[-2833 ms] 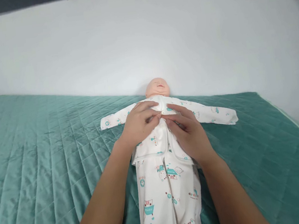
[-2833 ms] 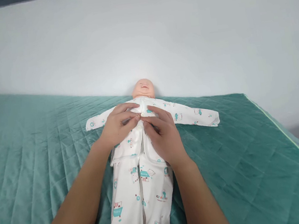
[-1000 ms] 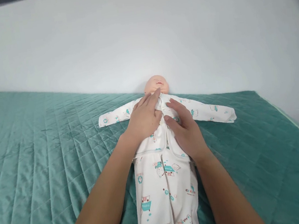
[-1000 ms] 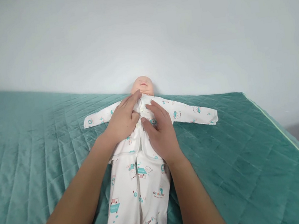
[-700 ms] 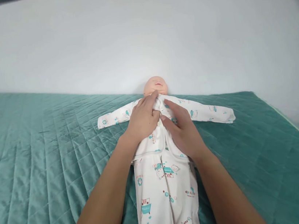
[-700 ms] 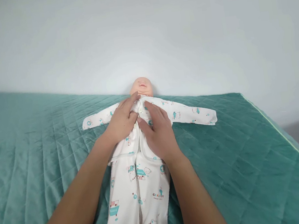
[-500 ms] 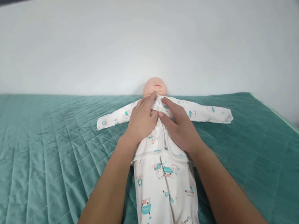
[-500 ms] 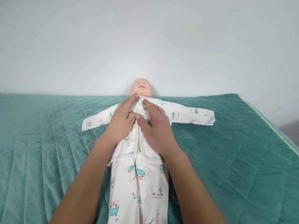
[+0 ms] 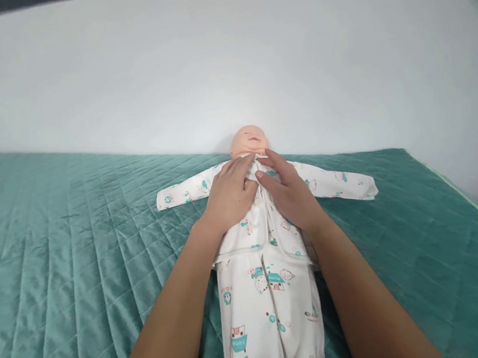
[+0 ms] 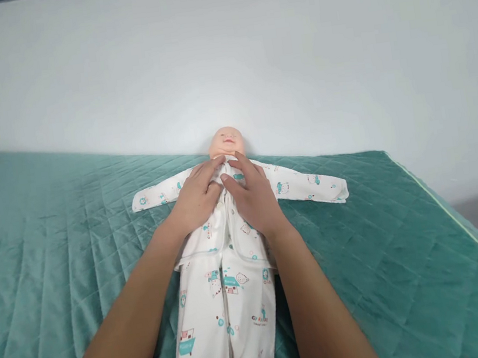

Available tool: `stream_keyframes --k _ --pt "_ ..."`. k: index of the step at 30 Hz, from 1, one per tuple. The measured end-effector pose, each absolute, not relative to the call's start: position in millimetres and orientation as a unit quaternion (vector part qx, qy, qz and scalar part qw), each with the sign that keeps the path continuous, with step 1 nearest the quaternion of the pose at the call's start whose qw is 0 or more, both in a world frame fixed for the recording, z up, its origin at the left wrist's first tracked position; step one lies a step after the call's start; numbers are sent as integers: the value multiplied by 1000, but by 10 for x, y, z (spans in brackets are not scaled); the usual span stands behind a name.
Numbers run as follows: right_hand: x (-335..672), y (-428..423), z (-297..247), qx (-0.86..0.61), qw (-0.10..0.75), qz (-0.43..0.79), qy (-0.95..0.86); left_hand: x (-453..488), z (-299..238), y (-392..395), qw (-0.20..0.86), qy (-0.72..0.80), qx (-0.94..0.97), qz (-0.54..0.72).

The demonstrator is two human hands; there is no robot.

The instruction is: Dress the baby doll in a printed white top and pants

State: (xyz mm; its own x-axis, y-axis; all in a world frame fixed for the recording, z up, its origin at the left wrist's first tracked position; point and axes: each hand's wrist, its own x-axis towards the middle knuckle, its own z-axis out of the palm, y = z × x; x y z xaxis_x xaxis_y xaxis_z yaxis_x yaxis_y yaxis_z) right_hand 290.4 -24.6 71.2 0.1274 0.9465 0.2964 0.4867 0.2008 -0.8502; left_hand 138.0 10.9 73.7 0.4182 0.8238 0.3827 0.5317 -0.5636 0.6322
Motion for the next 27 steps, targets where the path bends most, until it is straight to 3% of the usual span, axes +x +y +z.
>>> stream_keyframes --k 7,13,20,27 --pt "2893 -255 617 -547 561 229 -578 1377 754 98 202 414 822 336" --pt "2882 -274 682 -563 530 228 -592 1373 758 96 202 410 824 335" --pt "2865 -442 606 -550 600 211 -542 1335 706 48 195 377 809 407" --pt "2753 -916 497 -544 576 166 -587 1267 653 -292 241 384 750 481"
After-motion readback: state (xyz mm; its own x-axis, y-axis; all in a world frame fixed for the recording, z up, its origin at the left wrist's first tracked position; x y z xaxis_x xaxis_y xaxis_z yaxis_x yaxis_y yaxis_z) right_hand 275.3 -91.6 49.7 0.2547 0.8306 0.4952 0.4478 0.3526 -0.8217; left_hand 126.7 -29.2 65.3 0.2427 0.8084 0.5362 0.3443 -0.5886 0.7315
